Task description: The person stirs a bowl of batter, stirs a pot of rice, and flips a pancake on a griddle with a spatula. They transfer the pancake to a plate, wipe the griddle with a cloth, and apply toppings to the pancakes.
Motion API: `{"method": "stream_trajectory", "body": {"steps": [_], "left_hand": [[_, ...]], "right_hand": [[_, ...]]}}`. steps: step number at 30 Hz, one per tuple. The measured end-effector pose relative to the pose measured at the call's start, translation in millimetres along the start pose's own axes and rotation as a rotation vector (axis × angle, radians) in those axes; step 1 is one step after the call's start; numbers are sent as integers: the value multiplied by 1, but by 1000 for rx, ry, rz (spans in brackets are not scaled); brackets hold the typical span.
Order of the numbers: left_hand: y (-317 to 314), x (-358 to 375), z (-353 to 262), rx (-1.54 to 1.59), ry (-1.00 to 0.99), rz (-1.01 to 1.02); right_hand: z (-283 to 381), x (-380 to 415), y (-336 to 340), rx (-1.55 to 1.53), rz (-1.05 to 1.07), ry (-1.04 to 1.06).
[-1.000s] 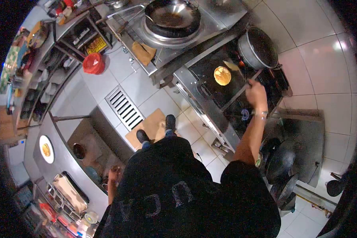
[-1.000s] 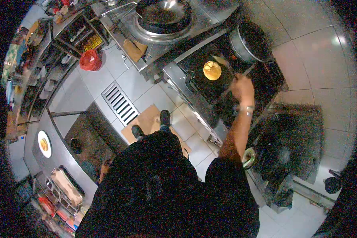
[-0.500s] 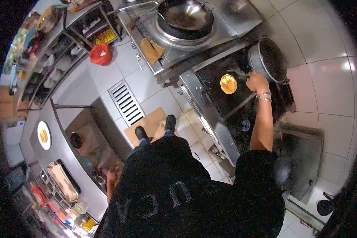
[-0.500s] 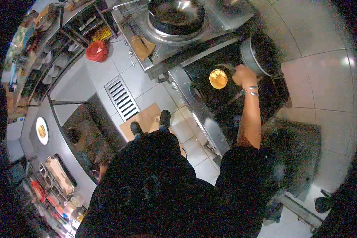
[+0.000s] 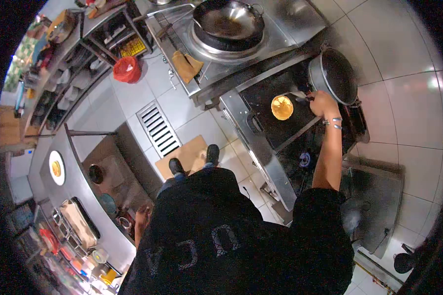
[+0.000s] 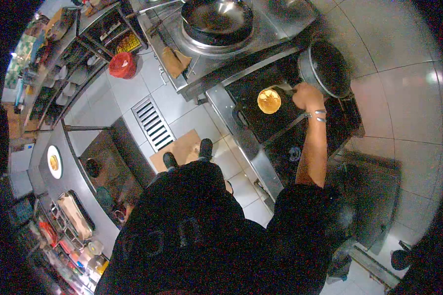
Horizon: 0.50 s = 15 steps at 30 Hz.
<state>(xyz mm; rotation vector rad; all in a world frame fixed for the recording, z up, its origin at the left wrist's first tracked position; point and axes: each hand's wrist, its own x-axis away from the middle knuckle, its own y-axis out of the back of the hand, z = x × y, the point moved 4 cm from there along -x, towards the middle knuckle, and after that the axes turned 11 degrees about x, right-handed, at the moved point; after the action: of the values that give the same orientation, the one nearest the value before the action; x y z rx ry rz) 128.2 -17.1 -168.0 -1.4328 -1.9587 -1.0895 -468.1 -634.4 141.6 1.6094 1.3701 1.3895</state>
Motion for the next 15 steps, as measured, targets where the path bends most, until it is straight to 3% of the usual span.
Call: {"method": "stream_trajectory", "body": {"steps": [5,8,12,13,14,15], "left_hand": [[-3,-7,-11,-30,-14,5],[-4,-13,-14,-48,-20,2],[-5,-9,-18,-152,-40,6],[-7,-5,-20,-253,-44,2],[-9,1,-26,-346,-43,-1],[-9,2,-36,-337,-33,-44]], "right_hand": [[-9,-9,-25,42,-99,65],[7,8,-2,22,-147,114],[16,14,0,113,33,114],[24,34,12,42,-121,150],[41,43,31,5,20,90],[25,24,-9,71,-116,186]]}}
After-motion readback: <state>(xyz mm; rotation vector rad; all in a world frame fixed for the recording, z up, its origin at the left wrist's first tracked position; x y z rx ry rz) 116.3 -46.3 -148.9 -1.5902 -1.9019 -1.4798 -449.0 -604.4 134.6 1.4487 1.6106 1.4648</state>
